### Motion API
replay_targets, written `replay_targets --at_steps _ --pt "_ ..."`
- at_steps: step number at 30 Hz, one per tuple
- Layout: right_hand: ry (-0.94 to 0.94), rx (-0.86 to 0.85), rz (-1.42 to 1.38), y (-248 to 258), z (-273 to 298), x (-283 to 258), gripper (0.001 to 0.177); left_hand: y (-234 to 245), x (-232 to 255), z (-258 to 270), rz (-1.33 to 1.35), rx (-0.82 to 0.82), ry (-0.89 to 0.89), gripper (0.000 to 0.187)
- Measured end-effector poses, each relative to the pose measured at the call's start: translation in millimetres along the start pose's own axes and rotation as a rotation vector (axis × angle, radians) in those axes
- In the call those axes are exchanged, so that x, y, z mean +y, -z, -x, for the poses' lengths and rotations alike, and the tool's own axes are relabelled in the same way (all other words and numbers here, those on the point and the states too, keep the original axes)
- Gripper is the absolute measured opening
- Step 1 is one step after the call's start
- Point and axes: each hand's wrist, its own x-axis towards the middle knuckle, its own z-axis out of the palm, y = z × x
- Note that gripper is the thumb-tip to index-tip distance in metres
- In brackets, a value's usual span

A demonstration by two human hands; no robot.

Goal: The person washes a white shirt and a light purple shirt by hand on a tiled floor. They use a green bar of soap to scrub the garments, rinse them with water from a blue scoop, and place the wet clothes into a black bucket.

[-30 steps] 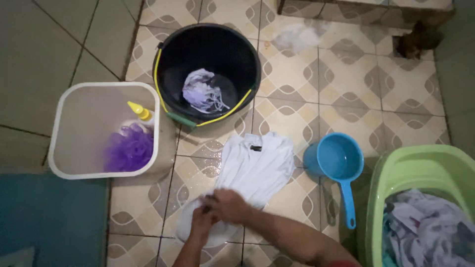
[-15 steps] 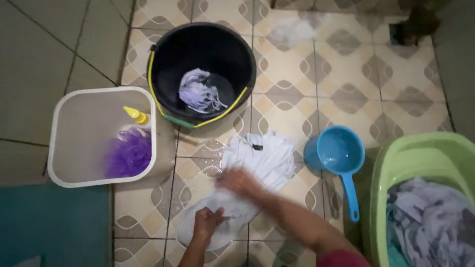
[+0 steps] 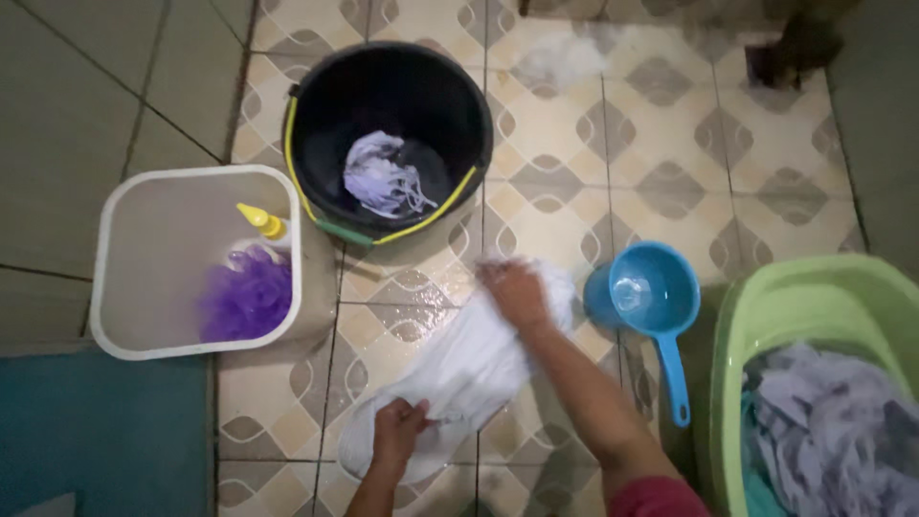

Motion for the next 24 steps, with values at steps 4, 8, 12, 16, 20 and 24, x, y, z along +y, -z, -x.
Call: replay_targets --at_steps 4,8,12,16,20,24 --pt "-0.192 0.037 -0.138 19.2 5.0 15.6 0.023 -0.6 8.8 6.1 0.028 0.044 0.053 0.034" --pt "0.6 0.377 -0.212 -55.9 117.2 -82.9 0.034 4.7 16.2 5.8 -0.575 0.091 -0.406 0.017" --pt "0.176 -0.087 0.052 -33.2 89.2 -9.5 0.025 -2.1 30.1 12.4 0.01 0.071 0.078 0.028" --pt "-0.201 0.192 -0.086 33.9 68.8 19.4 0.031 -9.5 37.7 18.5 0.067 0.077 0.087 0.026" --pt "0.481 0.081 -0.31 -7.6 124.5 -84.8 0.026 -10.4 32.3 20.3 -0.081 0.111 0.014 0.024" --pt "0.588 0.351 -0.177 -6.5 114.8 -29.7 0.038 7.3 21.4 4.9 0.041 0.149 -0.002 0.023"
